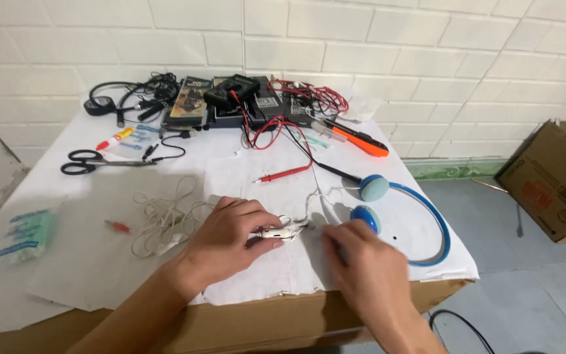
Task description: Assembling and wiring components of a neckband headphone, including stripping wires and fitting internal parts into the housing.
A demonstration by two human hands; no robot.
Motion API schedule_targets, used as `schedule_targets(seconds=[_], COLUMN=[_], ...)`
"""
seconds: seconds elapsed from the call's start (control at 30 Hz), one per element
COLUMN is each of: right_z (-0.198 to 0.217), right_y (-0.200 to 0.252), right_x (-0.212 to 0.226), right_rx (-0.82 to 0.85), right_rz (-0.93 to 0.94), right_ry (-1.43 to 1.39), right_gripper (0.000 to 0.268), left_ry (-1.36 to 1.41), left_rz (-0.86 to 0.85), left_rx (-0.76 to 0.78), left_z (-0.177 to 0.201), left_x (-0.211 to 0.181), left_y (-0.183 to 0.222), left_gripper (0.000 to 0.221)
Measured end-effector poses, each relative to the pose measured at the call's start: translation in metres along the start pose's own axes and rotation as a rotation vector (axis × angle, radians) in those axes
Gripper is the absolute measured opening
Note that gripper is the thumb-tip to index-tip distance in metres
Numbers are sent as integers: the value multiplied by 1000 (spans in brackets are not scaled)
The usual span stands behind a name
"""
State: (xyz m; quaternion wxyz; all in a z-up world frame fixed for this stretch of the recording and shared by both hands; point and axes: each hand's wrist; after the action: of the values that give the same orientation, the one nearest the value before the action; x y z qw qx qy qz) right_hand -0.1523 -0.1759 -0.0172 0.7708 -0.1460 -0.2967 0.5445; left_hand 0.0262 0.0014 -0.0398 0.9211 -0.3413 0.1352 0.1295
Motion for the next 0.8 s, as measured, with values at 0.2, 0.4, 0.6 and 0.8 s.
schedule_targets(seconds=[0.2,0.4,0.6,0.8], right_z=[-4,9,19,32], right_y=[-6,-9,-18,-28], right_x=[11,3,-2,-3], right_rx=[0,157,274,307], right_rz=[-1,-23,-205,-223], right_ry=[57,65,287,161], right_gripper=[26,23,25,21], left_ry=[-122,152,207,141], left_rz=[180,366,409,317], left_rx=[266,27,-359,-143], left_z=[29,50,66,83], left_x=[-21,-30,13,15], left_y=[-15,-26,-29,-26], left_gripper=[23,34,20,21])
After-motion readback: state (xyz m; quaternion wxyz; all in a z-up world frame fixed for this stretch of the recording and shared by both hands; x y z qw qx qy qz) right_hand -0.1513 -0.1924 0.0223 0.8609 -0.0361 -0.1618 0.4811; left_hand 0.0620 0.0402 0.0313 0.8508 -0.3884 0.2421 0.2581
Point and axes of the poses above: each hand's wrist, its own y-axis away from the middle knuckle, its own z-axis out of the back of the hand, x = y × z, and after that the axes turned 7 degrees about -x, right-handed
